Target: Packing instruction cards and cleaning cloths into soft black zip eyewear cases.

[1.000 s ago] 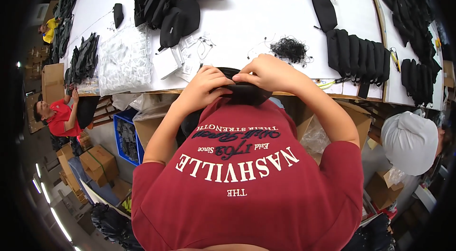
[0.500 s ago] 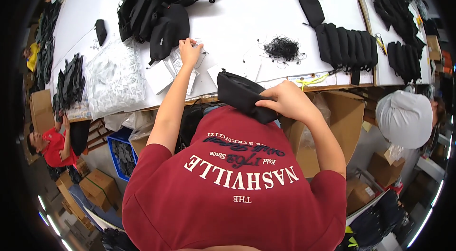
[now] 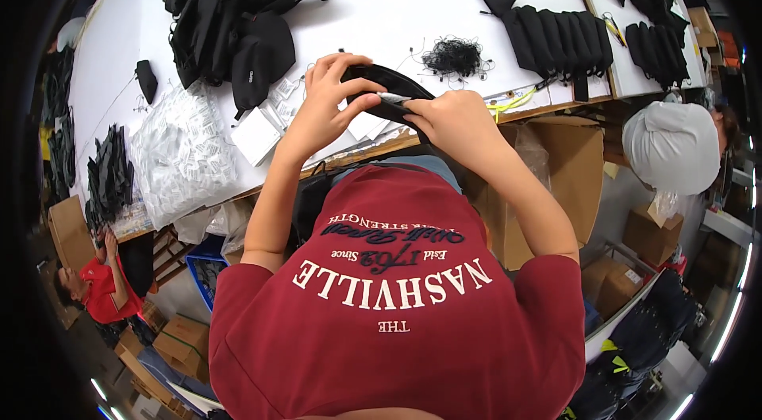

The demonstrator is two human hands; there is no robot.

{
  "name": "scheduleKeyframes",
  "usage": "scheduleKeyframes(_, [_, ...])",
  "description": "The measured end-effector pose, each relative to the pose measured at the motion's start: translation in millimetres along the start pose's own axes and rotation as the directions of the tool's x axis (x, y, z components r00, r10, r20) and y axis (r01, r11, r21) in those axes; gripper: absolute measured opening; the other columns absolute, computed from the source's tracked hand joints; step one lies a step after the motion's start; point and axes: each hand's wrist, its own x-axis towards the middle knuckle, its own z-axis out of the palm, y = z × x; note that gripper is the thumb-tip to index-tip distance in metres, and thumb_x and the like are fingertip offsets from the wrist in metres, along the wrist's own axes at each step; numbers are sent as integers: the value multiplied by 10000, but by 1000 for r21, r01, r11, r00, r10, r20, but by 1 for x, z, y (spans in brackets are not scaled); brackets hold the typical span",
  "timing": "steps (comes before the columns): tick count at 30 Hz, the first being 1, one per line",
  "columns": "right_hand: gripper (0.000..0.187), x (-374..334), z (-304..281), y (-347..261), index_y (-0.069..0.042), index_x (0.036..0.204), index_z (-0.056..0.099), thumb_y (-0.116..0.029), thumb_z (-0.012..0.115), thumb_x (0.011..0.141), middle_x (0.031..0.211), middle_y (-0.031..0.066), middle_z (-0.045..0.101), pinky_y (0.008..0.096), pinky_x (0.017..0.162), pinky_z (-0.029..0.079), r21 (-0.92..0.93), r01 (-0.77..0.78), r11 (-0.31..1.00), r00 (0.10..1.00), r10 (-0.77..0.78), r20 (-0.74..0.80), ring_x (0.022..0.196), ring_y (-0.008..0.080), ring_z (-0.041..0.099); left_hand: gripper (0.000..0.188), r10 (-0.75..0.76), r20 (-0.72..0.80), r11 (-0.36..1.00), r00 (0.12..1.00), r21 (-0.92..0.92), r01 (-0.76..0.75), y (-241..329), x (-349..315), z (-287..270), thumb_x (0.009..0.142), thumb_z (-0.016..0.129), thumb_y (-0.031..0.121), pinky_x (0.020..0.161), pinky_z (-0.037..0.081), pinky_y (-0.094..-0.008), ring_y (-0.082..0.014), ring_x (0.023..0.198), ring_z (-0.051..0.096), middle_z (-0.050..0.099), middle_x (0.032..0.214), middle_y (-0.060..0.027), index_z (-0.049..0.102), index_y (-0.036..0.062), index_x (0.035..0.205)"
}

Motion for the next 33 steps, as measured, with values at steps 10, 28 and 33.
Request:
scheduleKeyframes(10, [225,16,5,-34,-136,975,701,-254,676,785,516,105,526,344,468,392,128,128,983,969,-96,-228,438,242,487,656,-656,-132,108,743,-991,-80,-22,-46,35,805,713,258,990,365,-379,-243,1189,435,400,1321,-85,342,72,1313])
scheduleKeyframes(28, [319,9,-9,-24,-117,1121,618,-216,658,821,1248,88,524,250,592,475,540,74,838,945,113,-306,742,147,595,265,-521,-79,58,850,-997,-57,8,-3,0,880,604,210,737,499,-232,-112,833,599,605,961,-52,504,74,1084])
scheduleKeyframes(33, [230,46,-34,-12,-87,1049,588,-147,636,832,983,81,623,262,571,456,546,150,824,956,20,-292,628,162,579,243,-416,69,24,907,-996,87,17,3,4,840,624,220,683,472,-205,-92,774,587,606,877,-34,547,56,1002])
